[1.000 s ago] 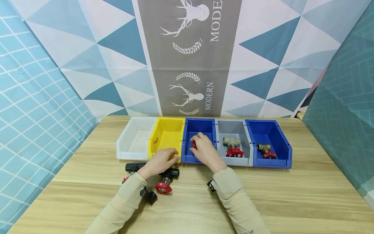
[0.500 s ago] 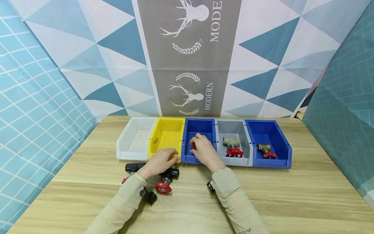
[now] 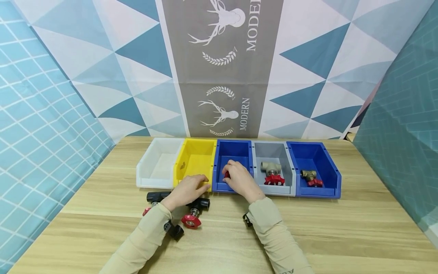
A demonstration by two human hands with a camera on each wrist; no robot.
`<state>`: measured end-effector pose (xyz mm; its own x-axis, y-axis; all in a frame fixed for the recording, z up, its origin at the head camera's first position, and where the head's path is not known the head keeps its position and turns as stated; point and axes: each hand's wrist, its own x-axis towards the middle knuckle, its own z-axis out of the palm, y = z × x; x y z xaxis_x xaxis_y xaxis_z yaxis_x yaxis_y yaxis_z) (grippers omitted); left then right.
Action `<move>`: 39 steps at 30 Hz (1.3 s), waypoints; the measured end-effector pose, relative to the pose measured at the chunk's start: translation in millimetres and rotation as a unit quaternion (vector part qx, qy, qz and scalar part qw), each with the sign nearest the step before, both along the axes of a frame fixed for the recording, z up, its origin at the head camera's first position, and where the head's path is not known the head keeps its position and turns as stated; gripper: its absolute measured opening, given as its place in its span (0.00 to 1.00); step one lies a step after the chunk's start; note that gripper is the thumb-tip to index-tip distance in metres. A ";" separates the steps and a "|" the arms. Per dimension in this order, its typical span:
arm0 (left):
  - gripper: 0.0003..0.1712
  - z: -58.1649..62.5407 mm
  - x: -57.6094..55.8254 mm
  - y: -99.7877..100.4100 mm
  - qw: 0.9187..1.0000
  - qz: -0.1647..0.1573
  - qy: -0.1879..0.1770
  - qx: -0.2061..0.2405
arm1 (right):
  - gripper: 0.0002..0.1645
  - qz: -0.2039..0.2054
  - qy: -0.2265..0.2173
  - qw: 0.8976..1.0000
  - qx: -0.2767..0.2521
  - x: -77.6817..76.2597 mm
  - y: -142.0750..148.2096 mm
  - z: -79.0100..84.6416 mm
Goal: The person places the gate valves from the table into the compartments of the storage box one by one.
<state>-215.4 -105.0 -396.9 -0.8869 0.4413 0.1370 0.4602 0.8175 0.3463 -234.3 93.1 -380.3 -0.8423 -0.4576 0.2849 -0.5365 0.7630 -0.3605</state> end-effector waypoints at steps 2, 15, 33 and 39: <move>0.16 -0.2 0.1 0.1 1.000 -0.002 0.001 -0.001 | 0.04 -0.001 -0.013 1.000 0.005 0.3 -0.2 -0.3; 0.19 2.5 -0.1 -0.9 0.999 0.012 -0.028 0.011 | 0.06 -0.023 -0.025 0.999 0.011 0.8 -3.8 -3.6; 0.15 29.6 4.5 -4.2 0.994 0.022 -0.030 0.105 | 0.23 -0.098 0.008 0.995 -0.017 23.5 -21.7 17.3; 0.07 36.4 13.1 -4.3 0.999 -0.020 -0.001 0.049 | 0.25 -0.118 -0.045 0.991 -0.037 23.2 -31.7 15.1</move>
<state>-202.3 -109.2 -360.5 -0.8686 0.4617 0.1797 0.4919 0.7605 0.4238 -211.1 61.4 -365.2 -0.9468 -0.2258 0.2294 -0.3098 0.8328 -0.4588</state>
